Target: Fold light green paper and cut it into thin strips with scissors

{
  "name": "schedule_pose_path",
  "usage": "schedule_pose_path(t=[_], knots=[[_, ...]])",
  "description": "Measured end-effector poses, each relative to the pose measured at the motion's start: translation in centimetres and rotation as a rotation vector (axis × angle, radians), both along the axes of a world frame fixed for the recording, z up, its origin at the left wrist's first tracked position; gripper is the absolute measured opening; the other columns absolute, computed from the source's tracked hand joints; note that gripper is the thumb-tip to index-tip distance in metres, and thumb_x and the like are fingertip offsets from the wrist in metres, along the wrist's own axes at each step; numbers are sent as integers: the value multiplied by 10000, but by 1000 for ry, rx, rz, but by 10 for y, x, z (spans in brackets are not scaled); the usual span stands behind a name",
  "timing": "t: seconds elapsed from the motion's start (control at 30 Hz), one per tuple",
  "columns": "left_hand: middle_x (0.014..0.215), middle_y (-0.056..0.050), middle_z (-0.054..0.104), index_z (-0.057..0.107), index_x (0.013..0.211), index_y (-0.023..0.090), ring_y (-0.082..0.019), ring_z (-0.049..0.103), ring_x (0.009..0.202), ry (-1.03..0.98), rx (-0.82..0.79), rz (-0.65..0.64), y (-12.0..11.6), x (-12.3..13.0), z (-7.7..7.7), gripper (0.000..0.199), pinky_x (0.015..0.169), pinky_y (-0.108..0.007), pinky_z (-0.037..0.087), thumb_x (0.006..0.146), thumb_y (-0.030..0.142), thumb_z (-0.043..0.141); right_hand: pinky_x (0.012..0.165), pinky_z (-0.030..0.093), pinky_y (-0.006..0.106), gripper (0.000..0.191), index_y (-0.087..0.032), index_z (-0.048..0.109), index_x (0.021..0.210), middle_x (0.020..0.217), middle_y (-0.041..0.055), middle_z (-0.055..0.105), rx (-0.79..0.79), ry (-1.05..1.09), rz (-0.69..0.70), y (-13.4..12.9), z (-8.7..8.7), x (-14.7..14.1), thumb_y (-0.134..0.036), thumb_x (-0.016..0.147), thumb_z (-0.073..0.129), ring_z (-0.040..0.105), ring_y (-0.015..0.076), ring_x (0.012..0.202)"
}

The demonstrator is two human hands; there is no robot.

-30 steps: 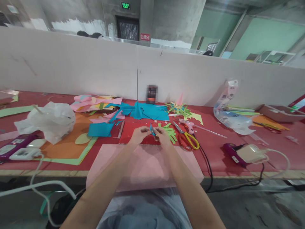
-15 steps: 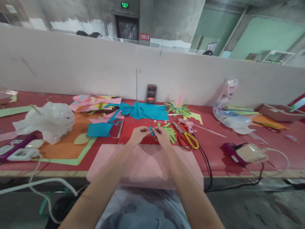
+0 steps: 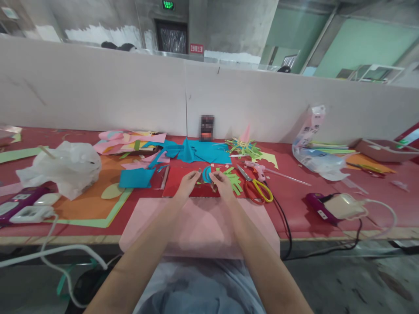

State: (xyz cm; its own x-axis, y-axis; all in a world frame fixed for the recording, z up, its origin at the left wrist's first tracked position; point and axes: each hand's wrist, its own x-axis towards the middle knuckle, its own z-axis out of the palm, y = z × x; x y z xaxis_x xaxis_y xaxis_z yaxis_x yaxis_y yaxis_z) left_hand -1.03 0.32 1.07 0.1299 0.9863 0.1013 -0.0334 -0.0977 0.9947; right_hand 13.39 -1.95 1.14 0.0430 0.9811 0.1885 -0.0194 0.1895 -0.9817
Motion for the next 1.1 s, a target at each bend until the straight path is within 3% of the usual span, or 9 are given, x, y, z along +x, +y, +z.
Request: schedule_pose_path(t=[0.17,0.6,0.9,1.1], knots=[[685,-14,606,584,729,154,-142,578,670,24,41,-120,0,1,-1,342,615,-245,456,650,487,589,363,310,231,315,-220,515,704,452,-58,468,16,1,-36,0,1,1,-531,687,561,401,91,351],[765,-42,633,626,768,149,-147,575,691,80,84,-157,0,2,-4,312,598,-248,463,629,428,627,358,318,230,316,-232,500,745,470,-52,452,15,31,-97,2,0,2,-539,694,551,397,95,376],[738,-29,625,613,779,156,-145,582,668,-33,16,-16,-2,0,3,338,561,-240,454,597,438,641,360,288,236,305,-233,491,708,416,-63,449,6,8,-56,2,0,1,-525,684,576,371,93,330],[715,-31,630,615,763,160,-174,594,699,-59,-38,28,2,-1,-1,378,574,-259,459,615,508,599,363,277,234,279,-227,475,682,408,-70,438,41,11,-29,1,-1,1,-483,697,586,369,89,322]])
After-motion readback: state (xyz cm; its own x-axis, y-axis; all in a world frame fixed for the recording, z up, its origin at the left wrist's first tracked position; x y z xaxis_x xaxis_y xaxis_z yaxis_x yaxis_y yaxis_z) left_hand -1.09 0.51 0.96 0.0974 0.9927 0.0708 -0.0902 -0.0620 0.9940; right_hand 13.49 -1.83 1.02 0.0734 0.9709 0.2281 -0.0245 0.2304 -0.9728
